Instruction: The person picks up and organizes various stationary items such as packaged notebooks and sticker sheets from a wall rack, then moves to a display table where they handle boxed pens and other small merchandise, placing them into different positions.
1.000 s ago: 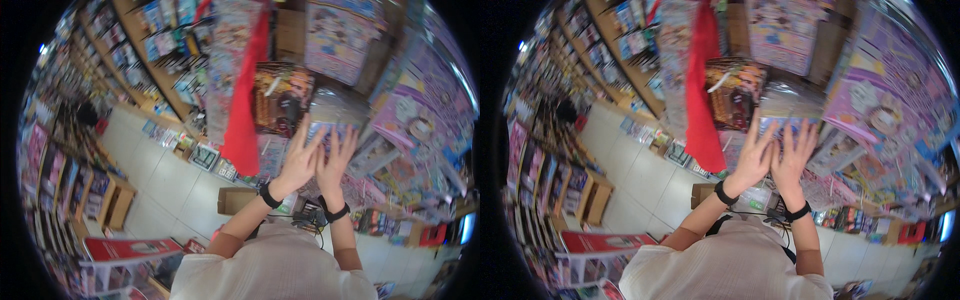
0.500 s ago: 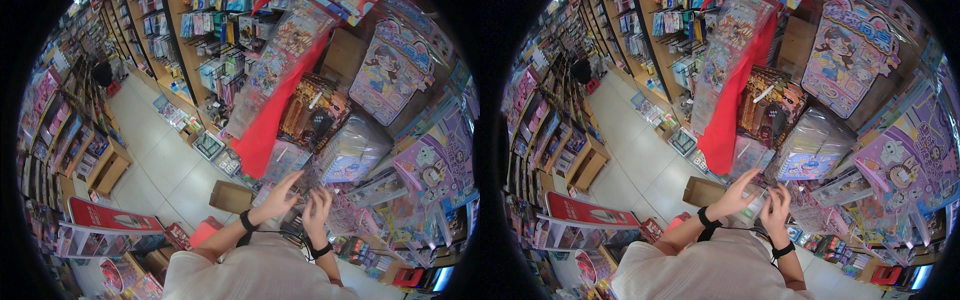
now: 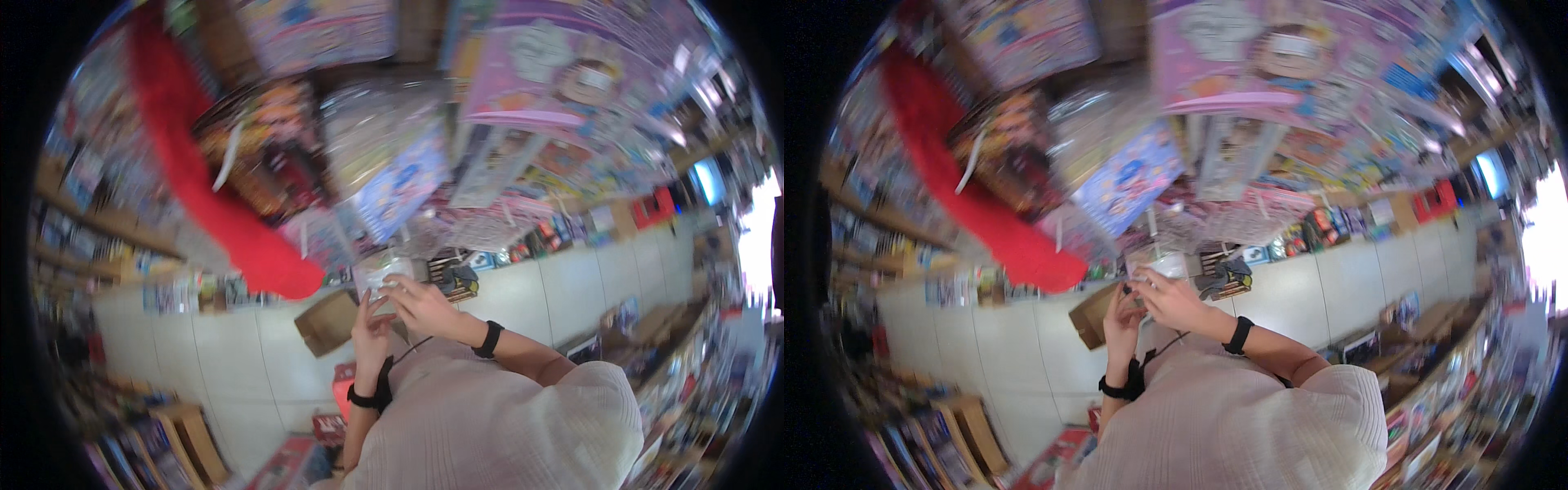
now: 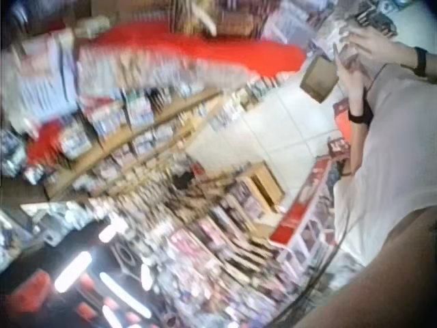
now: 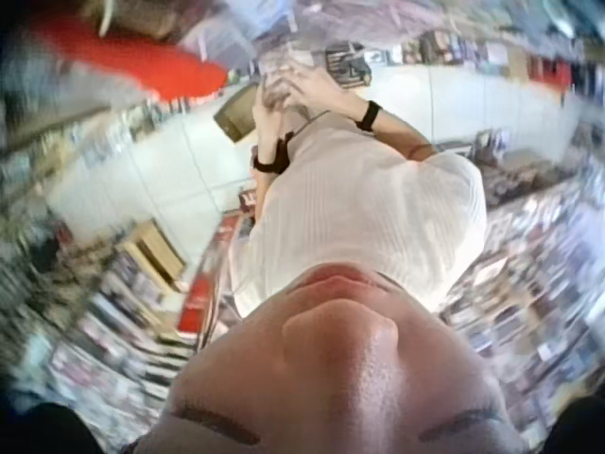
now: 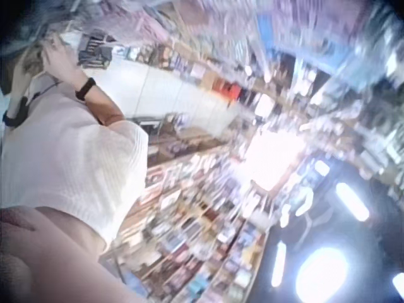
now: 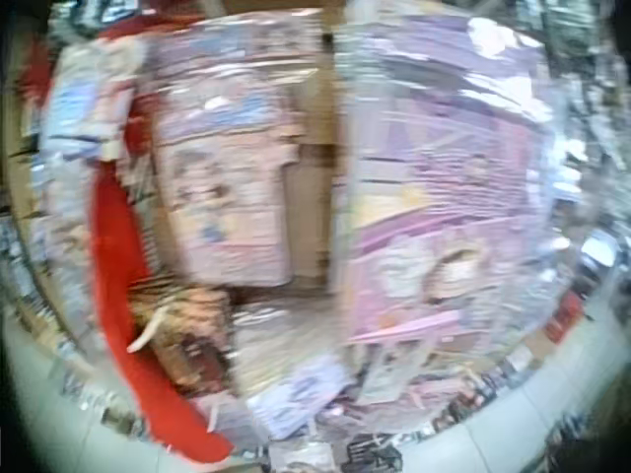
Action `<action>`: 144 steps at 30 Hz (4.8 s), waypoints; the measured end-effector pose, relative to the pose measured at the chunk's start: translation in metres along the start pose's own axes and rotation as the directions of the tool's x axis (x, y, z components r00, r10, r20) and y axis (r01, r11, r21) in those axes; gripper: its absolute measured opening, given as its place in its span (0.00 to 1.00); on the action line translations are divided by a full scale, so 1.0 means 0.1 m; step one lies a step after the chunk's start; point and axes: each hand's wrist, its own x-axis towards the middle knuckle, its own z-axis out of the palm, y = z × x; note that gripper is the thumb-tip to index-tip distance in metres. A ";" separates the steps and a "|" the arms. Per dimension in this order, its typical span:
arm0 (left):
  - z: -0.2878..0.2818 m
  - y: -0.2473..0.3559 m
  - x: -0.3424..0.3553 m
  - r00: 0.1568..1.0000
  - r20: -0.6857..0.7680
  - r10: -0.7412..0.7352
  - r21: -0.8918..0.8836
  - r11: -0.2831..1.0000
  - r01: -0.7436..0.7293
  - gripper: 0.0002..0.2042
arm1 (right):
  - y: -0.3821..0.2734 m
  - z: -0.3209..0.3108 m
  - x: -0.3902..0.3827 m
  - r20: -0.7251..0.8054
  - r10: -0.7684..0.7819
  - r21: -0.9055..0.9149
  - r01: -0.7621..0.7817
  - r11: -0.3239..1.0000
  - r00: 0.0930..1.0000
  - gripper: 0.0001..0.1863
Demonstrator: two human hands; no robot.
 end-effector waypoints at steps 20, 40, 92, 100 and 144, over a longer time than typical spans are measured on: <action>3.30 -0.03 0.26 0.763 0.644 -0.054 0.165 0.984 -0.070 0.14 | 1.52 -1.76 -2.79 0.037 0.651 -0.282 -0.617 0.735 0.758 0.21; 8.42 0.03 -0.65 0.215 0.976 -0.032 0.086 0.965 -0.246 0.22 | 2.77 -3.75 -6.48 -0.366 0.930 0.121 -0.989 0.090 0.039 0.19; 7.51 -0.80 -5.80 -0.535 -0.699 -0.474 -0.278 0.870 -0.407 0.13 | 0.55 -1.15 -6.32 0.655 -0.392 0.744 0.641 0.187 -0.646 0.17; 7.09 -0.56 -7.07 -0.634 -0.671 -0.384 -0.238 0.922 -0.306 0.13 | -0.04 -0.97 -6.97 0.585 -0.402 0.803 0.572 0.166 -0.704 0.16; 3.66 -1.52 -7.55 -0.788 -0.263 -0.557 -0.068 0.825 -0.561 0.12 | -3.37 2.14 -6.60 0.235 -0.520 0.971 0.174 0.164 -0.821 0.14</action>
